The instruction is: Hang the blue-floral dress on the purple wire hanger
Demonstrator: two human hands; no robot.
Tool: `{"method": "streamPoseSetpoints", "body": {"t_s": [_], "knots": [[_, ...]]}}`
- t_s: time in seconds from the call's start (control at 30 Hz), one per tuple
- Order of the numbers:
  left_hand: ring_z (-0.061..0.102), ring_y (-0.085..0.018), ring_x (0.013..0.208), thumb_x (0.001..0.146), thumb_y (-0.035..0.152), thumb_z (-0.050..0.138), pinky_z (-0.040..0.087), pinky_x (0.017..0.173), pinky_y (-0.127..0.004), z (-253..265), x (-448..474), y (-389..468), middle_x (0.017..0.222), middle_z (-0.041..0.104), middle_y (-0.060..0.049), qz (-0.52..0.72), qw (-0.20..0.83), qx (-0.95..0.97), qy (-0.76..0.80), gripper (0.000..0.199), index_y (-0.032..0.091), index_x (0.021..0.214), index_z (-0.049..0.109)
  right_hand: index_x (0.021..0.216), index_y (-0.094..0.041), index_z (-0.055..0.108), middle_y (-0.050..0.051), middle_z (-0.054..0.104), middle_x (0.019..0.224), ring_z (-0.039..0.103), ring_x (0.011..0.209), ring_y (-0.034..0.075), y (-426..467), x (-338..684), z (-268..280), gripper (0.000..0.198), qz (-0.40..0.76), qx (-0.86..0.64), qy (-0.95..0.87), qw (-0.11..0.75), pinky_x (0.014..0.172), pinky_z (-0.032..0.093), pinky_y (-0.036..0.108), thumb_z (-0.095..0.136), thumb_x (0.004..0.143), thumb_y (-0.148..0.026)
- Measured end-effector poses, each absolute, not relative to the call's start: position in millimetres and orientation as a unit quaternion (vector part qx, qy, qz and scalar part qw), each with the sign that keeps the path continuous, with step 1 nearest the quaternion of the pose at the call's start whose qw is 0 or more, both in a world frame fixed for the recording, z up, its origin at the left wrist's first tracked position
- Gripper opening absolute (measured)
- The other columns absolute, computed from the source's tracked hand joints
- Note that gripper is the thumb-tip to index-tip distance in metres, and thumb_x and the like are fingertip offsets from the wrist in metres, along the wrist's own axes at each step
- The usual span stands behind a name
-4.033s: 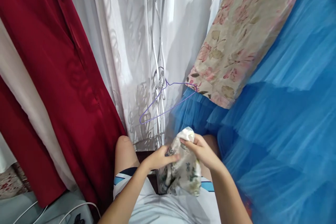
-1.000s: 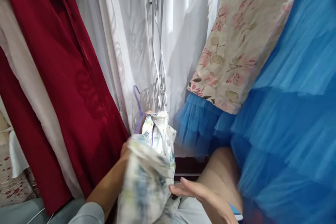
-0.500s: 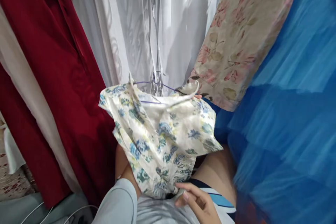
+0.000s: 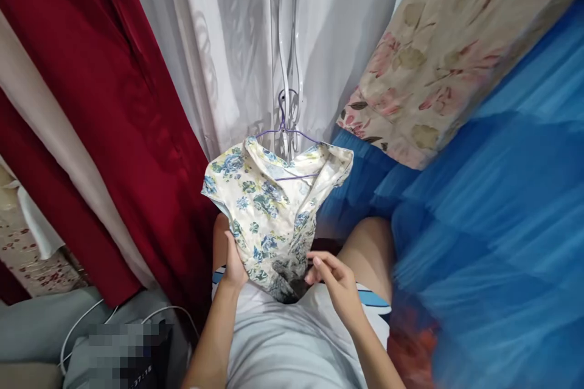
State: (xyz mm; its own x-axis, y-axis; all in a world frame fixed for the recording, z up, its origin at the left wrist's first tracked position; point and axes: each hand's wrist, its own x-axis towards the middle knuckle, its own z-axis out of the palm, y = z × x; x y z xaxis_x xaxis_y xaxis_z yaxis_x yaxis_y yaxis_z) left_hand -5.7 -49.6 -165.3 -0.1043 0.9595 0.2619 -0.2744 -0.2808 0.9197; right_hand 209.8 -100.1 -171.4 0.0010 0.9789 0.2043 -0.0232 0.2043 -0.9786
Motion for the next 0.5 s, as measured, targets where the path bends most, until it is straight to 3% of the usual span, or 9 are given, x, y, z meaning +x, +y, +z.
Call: {"method": "streamPoseSetpoints", "body": {"t_s": [0.07,0.13,0.23,0.3,0.37,0.5], "knots": [[0.051,-0.030,0.130,0.081,0.060,0.063,0.046,0.105,-0.042,-172.3,-6.6,-56.6,0.127,0.064,-0.008,0.640,0.514,0.443,0.360,0.061,0.029,0.133,0.057,0.107,-0.019,0.063,0.004,0.067,0.065,0.060,0.062,0.021,-75.9,201.4,-159.1,0.038,0.455,-0.437,-0.561,0.535,0.060,0.047,0.031,0.060,0.088,-0.051],[0.050,-0.029,0.131,0.075,0.045,0.076,0.042,0.110,-0.042,-173.8,-1.8,-61.6,0.131,0.062,-0.007,0.610,0.547,0.443,0.363,0.067,0.028,0.136,0.054,0.095,-0.019,0.062,0.002,0.064,0.062,0.057,0.058,0.019,-55.4,192.9,-144.6,0.034,0.438,-0.437,-0.594,0.515,0.057,0.044,0.029,0.062,0.086,-0.052],[0.052,-0.027,0.130,0.077,0.035,0.075,0.038,0.113,-0.040,-174.5,4.8,-62.9,0.136,0.059,-0.009,0.596,0.551,0.454,0.368,0.061,0.022,0.134,0.054,0.068,-0.020,0.053,-0.001,0.054,0.053,0.048,0.052,0.015,-42.6,183.4,-130.5,0.038,0.390,-0.433,-0.630,0.513,0.054,0.037,0.027,0.056,0.090,-0.051],[0.055,-0.027,0.126,0.079,0.035,0.073,0.041,0.109,-0.040,-179.5,0.9,-58.5,0.132,0.061,-0.011,0.607,0.527,0.445,0.394,0.054,0.019,0.127,0.058,0.063,-0.021,0.048,-0.002,0.050,0.051,0.044,0.051,0.013,-45.9,181.3,-130.8,0.041,0.383,-0.428,-0.621,0.533,0.053,0.035,0.026,0.054,0.092,-0.050],[0.059,-0.028,0.118,0.079,0.038,0.072,0.046,0.102,-0.039,-187.9,-9.5,-50.7,0.124,0.065,-0.013,0.647,0.447,0.421,0.452,0.048,0.018,0.120,0.059,0.063,-0.021,0.048,-0.003,0.048,0.051,0.042,0.050,0.013,-53.4,182.8,-136.5,0.040,0.397,-0.427,-0.600,0.548,0.052,0.034,0.026,0.056,0.091,-0.050],[0.059,-0.026,0.112,0.084,0.041,0.063,0.047,0.096,-0.039,-198.6,-21.1,-42.3,0.119,0.060,-0.013,0.735,0.163,0.381,0.537,0.040,0.020,0.117,0.052,0.064,-0.021,0.048,-0.004,0.045,0.052,0.039,0.049,0.012,-63.1,188.1,-145.6,0.039,0.421,-0.436,-0.579,0.546,0.048,0.030,0.025,0.062,0.086,-0.050]]}}
